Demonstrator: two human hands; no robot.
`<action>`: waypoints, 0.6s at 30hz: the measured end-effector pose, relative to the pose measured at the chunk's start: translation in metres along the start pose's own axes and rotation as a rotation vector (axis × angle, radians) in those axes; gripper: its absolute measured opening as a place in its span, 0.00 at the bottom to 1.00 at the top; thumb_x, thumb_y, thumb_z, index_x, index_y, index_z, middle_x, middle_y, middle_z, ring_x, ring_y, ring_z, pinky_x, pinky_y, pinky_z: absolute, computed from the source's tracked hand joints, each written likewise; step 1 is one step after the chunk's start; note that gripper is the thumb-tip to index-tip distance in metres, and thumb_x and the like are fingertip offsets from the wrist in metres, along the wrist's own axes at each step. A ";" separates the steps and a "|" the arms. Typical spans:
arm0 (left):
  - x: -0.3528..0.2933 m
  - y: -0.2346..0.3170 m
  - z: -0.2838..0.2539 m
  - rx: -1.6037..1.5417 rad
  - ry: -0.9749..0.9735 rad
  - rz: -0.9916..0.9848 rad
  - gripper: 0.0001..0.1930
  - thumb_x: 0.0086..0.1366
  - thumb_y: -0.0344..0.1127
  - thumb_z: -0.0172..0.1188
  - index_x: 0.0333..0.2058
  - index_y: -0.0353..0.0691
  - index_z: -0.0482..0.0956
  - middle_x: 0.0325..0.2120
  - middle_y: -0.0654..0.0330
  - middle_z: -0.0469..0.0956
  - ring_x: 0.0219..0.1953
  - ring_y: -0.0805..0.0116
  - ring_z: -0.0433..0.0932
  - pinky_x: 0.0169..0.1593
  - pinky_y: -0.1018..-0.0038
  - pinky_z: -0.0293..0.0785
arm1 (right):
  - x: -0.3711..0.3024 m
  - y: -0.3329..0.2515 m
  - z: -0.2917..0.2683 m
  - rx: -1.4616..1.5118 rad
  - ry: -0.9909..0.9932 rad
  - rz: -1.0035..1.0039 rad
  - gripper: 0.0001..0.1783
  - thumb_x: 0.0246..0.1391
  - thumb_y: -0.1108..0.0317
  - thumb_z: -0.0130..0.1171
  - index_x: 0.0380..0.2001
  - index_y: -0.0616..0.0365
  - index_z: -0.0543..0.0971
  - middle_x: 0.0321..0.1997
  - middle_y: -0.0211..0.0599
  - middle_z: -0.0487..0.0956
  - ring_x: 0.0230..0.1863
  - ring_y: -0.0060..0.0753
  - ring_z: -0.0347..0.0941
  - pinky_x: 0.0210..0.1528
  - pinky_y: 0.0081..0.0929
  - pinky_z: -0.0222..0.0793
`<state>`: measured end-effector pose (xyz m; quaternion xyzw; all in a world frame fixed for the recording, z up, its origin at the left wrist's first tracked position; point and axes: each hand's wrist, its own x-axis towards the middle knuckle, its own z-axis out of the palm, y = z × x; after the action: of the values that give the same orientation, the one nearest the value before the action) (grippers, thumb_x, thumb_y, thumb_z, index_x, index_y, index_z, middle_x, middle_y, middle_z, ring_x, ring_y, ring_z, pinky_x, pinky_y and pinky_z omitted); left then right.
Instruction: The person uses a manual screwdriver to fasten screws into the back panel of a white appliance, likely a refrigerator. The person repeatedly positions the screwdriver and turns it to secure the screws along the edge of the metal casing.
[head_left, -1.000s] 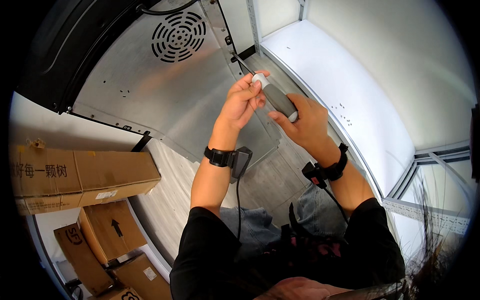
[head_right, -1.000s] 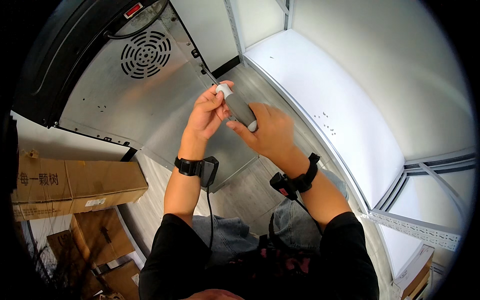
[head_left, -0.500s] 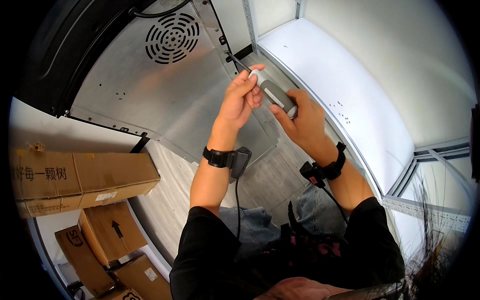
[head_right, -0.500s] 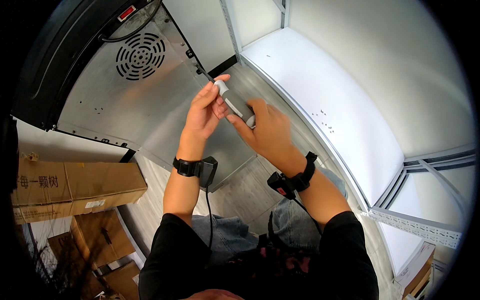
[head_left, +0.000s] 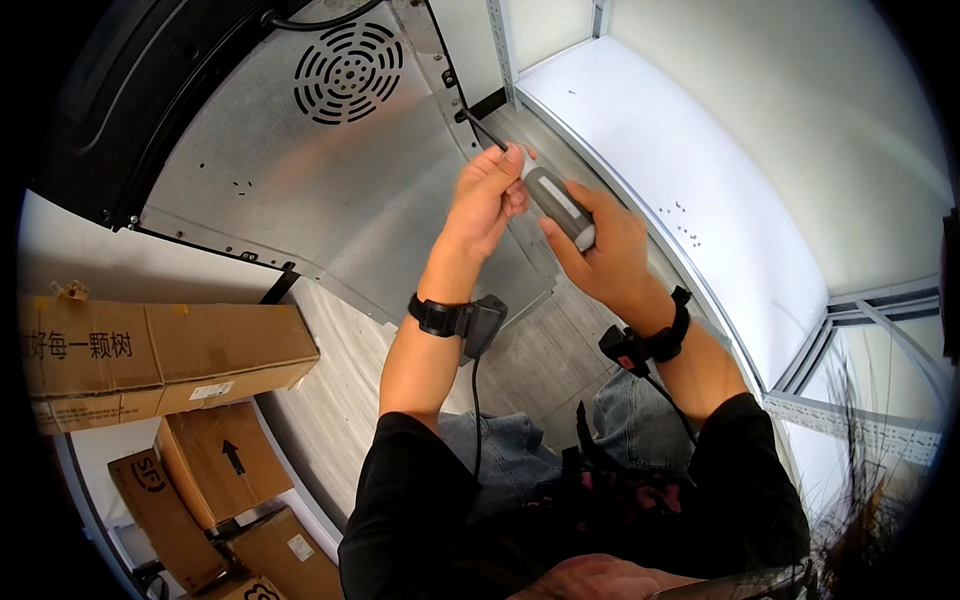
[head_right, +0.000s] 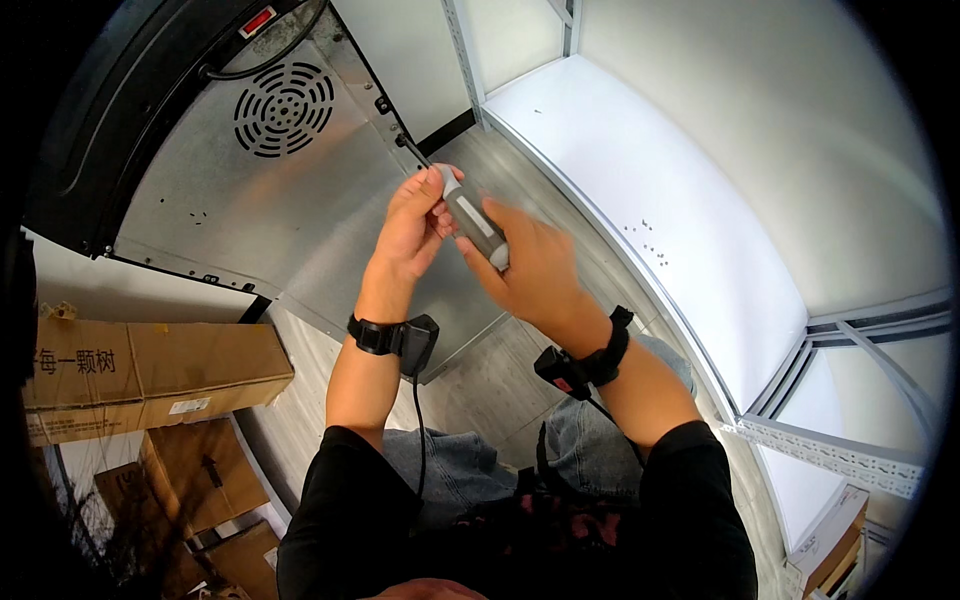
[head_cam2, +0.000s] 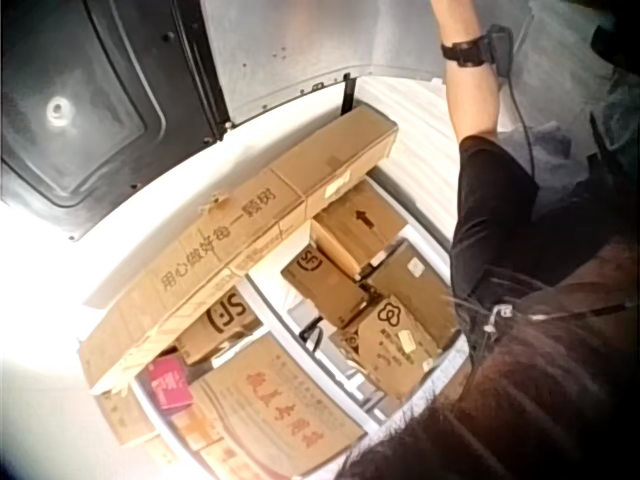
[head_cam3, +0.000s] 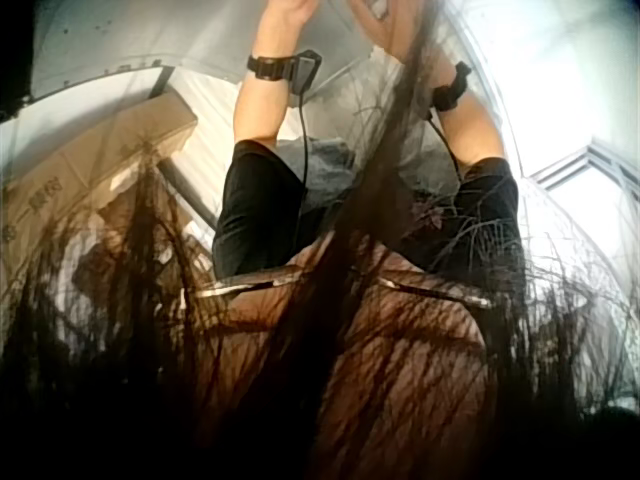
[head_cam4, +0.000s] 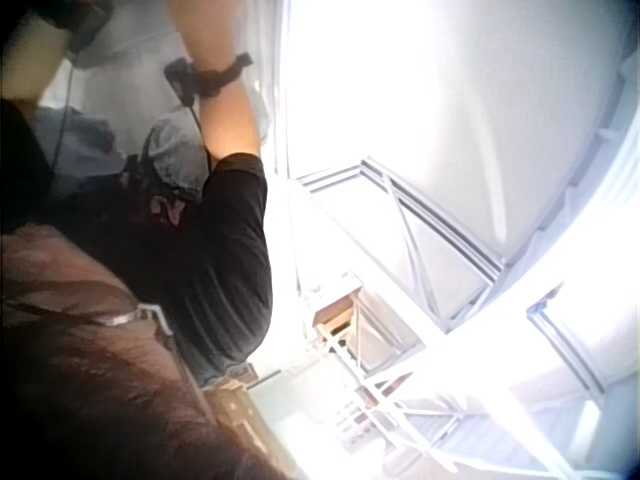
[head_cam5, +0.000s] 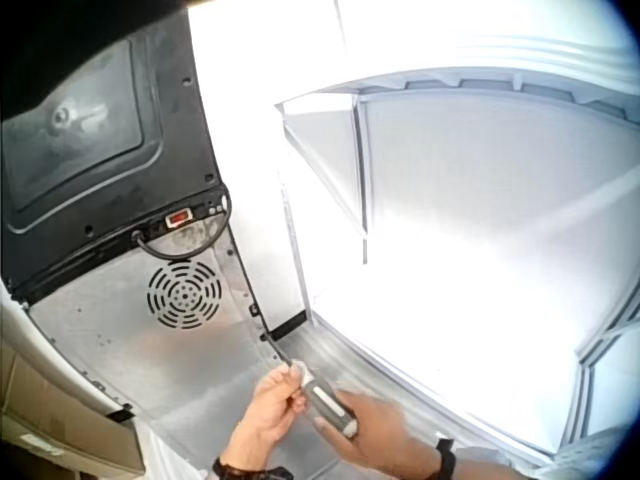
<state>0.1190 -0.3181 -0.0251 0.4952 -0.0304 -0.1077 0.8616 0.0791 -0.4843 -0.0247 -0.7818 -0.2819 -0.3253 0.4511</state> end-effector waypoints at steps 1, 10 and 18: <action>-0.003 0.000 0.005 0.015 0.009 0.001 0.14 0.66 0.47 0.53 0.36 0.40 0.73 0.17 0.73 0.60 0.19 0.82 0.59 0.23 0.84 0.58 | -0.001 -0.001 0.000 0.005 0.008 0.019 0.22 0.45 0.64 0.65 0.41 0.63 0.72 0.26 0.41 0.78 0.20 0.38 0.74 0.21 0.29 0.67; 0.006 -0.017 0.018 0.145 0.109 -0.049 0.13 0.64 0.46 0.55 0.32 0.43 0.70 0.17 0.71 0.64 0.19 0.81 0.62 0.23 0.84 0.58 | -0.001 0.006 -0.017 0.086 -0.146 0.389 0.18 0.44 0.67 0.64 0.38 0.59 0.72 0.29 0.44 0.78 0.27 0.40 0.75 0.29 0.30 0.69; 0.044 -0.098 0.055 0.190 -0.026 -0.150 0.09 0.65 0.42 0.54 0.34 0.43 0.71 0.19 0.69 0.68 0.21 0.80 0.66 0.26 0.81 0.61 | -0.002 0.083 -0.096 0.018 -0.204 0.644 0.16 0.43 0.66 0.65 0.35 0.59 0.76 0.30 0.43 0.79 0.30 0.36 0.75 0.34 0.28 0.68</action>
<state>0.1380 -0.4218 -0.0843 0.5742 -0.0146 -0.1748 0.7997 0.1144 -0.6061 -0.0335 -0.8553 -0.0669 -0.0836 0.5070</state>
